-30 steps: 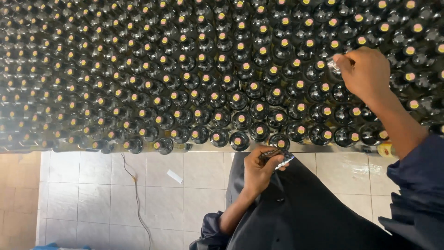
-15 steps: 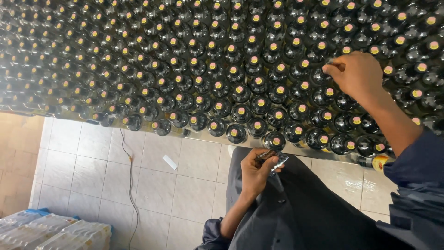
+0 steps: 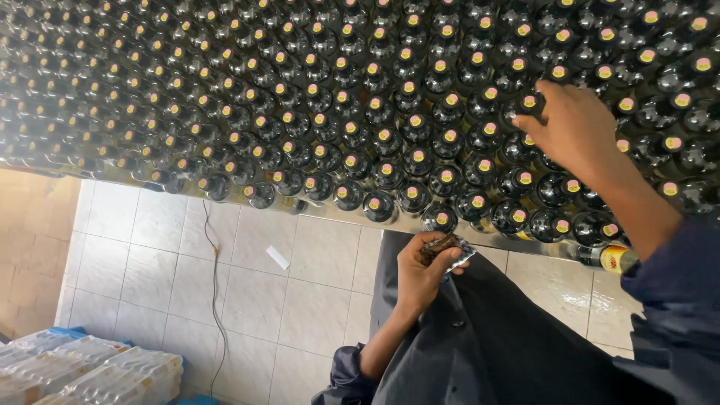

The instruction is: The person stands in front of a large collection of dark bottles arranged on a table. They repeatedly pick up small, round stickers from their left hand and apply them to the necks of the bottles using their right hand.

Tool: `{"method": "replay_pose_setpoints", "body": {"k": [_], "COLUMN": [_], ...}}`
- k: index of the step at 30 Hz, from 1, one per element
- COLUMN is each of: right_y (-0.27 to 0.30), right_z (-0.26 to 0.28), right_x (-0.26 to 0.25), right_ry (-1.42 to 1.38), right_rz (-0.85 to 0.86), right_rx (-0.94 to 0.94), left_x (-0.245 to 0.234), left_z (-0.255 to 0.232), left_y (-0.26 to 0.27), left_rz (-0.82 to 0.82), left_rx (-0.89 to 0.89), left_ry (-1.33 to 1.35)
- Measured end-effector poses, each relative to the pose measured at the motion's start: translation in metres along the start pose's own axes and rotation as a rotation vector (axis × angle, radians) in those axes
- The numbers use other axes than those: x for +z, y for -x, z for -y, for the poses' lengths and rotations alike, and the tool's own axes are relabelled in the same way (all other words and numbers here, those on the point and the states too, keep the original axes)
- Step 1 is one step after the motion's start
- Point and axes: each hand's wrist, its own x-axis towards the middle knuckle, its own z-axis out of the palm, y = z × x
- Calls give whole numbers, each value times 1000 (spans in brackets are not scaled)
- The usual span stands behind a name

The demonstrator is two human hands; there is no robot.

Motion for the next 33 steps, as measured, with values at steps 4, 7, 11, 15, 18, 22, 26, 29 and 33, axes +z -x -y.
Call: {"method": "replay_pose_setpoints", "body": {"k": [4,7,11,15,18,22,26,29,33], "right_y": [78,120,133,134,136,115,107,105,103], "right_z": [72,79,66,67,62,15,17,31,26], "right_x": [-56,-39,-13,-20,-22,-30,-48,-46,-38], "right_ry": [-324,-643,-869,-891,-940,-717,-823,-867,-813], "right_rz": [208,513,388,310,221,186,32,-3,-79], "right_rx": [-54,72,79,91,116,151,429,418,444], "left_x": [10,16,24,15,12,9,0,3,1], "left_z": [-15,-20,-13,-11,-19,-47,-43,-44,-51], "left_y": [-16,-23,-34,-45,-54,-61,-71,-86,-90], "left_rz": [41,59,117,218,234,359,337,288,341], "left_rx": [82,32,56,37,40,26,-76,-131,-118], "left_ry": [-95,-79,-50,-99,-112,-219,-115,-73,-92]}}
